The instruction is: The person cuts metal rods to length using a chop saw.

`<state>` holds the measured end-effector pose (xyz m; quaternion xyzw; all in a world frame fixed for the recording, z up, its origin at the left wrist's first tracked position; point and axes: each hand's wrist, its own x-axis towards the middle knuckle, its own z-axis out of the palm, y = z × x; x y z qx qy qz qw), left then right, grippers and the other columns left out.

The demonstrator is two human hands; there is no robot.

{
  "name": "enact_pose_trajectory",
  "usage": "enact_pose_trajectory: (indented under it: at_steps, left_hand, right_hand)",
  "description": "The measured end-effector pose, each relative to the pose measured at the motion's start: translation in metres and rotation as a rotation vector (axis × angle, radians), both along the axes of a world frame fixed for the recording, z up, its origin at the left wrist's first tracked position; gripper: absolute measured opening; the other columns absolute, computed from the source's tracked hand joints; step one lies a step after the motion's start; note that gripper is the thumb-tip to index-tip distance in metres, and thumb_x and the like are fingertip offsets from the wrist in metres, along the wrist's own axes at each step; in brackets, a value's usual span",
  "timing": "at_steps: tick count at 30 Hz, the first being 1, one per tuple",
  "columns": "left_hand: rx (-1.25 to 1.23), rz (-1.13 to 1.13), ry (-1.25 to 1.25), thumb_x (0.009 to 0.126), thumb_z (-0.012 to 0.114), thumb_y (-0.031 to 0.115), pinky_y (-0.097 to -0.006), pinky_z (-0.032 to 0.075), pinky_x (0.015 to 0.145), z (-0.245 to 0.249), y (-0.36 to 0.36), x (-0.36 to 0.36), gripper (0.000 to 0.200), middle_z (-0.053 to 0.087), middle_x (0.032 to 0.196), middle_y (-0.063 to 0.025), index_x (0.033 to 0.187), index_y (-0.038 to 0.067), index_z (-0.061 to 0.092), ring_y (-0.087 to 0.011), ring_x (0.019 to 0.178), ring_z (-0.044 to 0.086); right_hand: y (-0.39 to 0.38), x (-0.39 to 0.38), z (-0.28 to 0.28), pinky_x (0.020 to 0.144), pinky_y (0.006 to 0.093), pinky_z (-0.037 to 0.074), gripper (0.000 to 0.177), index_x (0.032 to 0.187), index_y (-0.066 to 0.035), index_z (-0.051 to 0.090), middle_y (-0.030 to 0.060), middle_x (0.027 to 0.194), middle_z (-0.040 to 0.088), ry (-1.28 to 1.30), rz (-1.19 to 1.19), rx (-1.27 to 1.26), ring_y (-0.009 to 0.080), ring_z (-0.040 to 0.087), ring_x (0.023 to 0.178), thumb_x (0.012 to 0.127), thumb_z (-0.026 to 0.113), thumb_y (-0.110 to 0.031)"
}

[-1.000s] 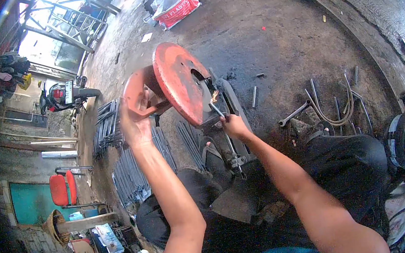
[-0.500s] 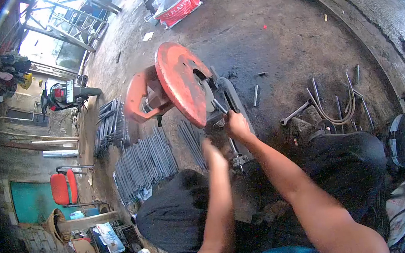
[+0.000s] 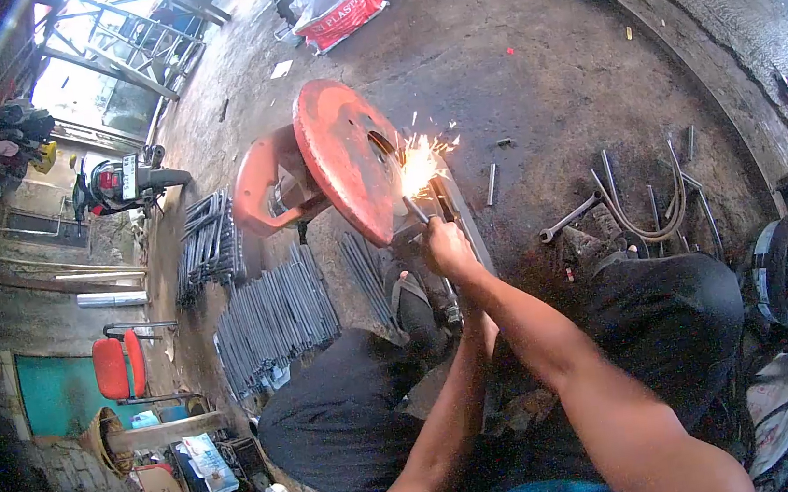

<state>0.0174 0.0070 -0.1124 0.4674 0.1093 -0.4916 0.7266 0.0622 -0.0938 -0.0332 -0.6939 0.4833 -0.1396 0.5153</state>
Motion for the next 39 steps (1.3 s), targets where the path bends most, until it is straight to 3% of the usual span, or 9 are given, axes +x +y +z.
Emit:
enact_pose_trajectory:
  at_steps: [11, 17, 21, 26, 27, 28, 30, 34, 39]
  left_hand:
    - [0.327, -0.130, -0.367, 0.093, 0.050, 0.038, -0.0317, 0.044, 0.068, 0.075, -0.003, -0.017, 0.042, 0.059, 0.093, -0.0060, 0.115, 0.002, 0.051, -0.0159, 0.080, 0.055]
    - [0.629, -0.090, -0.725, 0.092, 0.044, 0.051, -0.0368, 0.044, 0.063, 0.063, -0.001, -0.010, 0.054, 0.061, 0.085, -0.0122, 0.107, 0.001, 0.056, -0.0233, 0.075, 0.058]
    - [0.098, -0.082, -0.034, 0.095, 0.040, 0.043, -0.0242, 0.028, 0.035, 0.053, 0.001, 0.005, 0.038, 0.041, 0.053, 0.0039, 0.068, 0.018, 0.048, -0.0072, 0.038, 0.037]
    - [0.202, -0.033, 0.034, 0.094, 0.041, 0.042, -0.0225, 0.024, 0.034, 0.074, -0.010, 0.000, 0.031, 0.034, 0.050, 0.0081, 0.075, 0.020, 0.047, -0.0062, 0.037, 0.033]
    - [0.054, -0.102, -0.018, 0.092, 0.045, 0.048, -0.0389, 0.045, 0.086, 0.040, 0.004, 0.005, 0.054, 0.053, 0.120, -0.0064, 0.128, 0.009, 0.041, -0.0237, 0.107, 0.054]
    - [0.050, -0.102, -0.019, 0.092, 0.045, 0.048, -0.0389, 0.045, 0.086, -0.005, 0.013, 0.008, 0.054, 0.053, 0.120, -0.0064, 0.128, 0.009, 0.041, -0.0237, 0.107, 0.054]
    - [-0.498, -0.090, 0.110, 0.094, 0.040, 0.048, -0.0280, 0.032, 0.040, -0.076, 0.025, 0.006, 0.034, 0.042, 0.061, 0.0037, 0.081, 0.018, 0.051, -0.0097, 0.045, 0.043]
    - [0.769, -0.387, -1.180, 0.093, 0.040, 0.052, -0.0457, 0.044, 0.074, 0.045, 0.008, -0.016, 0.058, 0.061, 0.090, -0.0194, 0.120, 0.001, 0.046, -0.0298, 0.085, 0.059]
    - [0.714, -0.266, -0.792, 0.093, 0.040, 0.052, -0.0410, 0.043, 0.076, 0.030, 0.007, -0.013, 0.059, 0.061, 0.098, -0.0186, 0.119, 0.000, 0.046, -0.0274, 0.087, 0.057]
  right_hand:
    - [-0.005, 0.006, -0.041, 0.031, 0.0281, 0.020, 0.034, 0.071, -0.011, 0.046, -0.0036, 0.050, 0.038, -0.538, 0.036, 0.528, 0.0075, 0.029, 0.032, 0.097, 0.043, -0.033]
    - [-0.008, -0.004, -0.023, 0.037, 0.0339, 0.032, 0.038, 0.071, -0.007, 0.048, 0.0029, 0.054, 0.044, -0.603, 0.068, 0.627, 0.0134, 0.042, 0.040, 0.096, 0.043, -0.035]
    - [-0.008, 0.002, -0.013, 0.075, 0.0493, 0.044, 0.042, 0.093, 0.007, 0.056, 0.0319, 0.087, 0.059, -0.130, 0.073, 0.082, 0.0464, 0.058, 0.090, 0.092, 0.045, -0.034]
    - [0.000, 0.005, -0.010, 0.074, 0.0500, 0.044, 0.041, 0.090, 0.007, 0.057, 0.0324, 0.085, 0.059, -0.049, 0.021, -0.017, 0.0467, 0.058, 0.086, 0.092, 0.044, -0.032]
    - [-0.001, 0.002, -0.008, 0.074, 0.0497, 0.044, 0.042, 0.091, 0.007, 0.057, 0.0330, 0.084, 0.058, -0.092, 0.034, 0.023, 0.0469, 0.058, 0.086, 0.092, 0.044, -0.032]
    - [-0.003, -0.001, -0.006, 0.074, 0.0494, 0.044, 0.042, 0.092, 0.007, 0.058, 0.0337, 0.082, 0.058, -0.133, 0.045, 0.059, 0.0472, 0.058, 0.086, 0.092, 0.045, -0.032]
    - [-0.005, -0.006, -0.008, 0.063, 0.0448, 0.041, 0.040, 0.083, 0.003, 0.055, 0.0232, 0.072, 0.054, -0.247, 0.052, 0.226, 0.0367, 0.053, 0.072, 0.093, 0.044, -0.034]
    - [-0.005, -0.014, -0.009, 0.036, 0.0292, 0.022, 0.043, 0.061, -0.016, 0.042, -0.0067, 0.050, 0.032, -0.609, 0.086, 0.707, 0.0092, 0.027, 0.037, 0.096, 0.040, -0.040]
    - [-0.009, -0.018, -0.013, 0.037, 0.0310, 0.022, 0.044, 0.059, -0.017, 0.039, -0.0035, 0.049, 0.030, -0.669, 0.098, 1.084, 0.0120, 0.026, 0.037, 0.095, 0.040, -0.042]
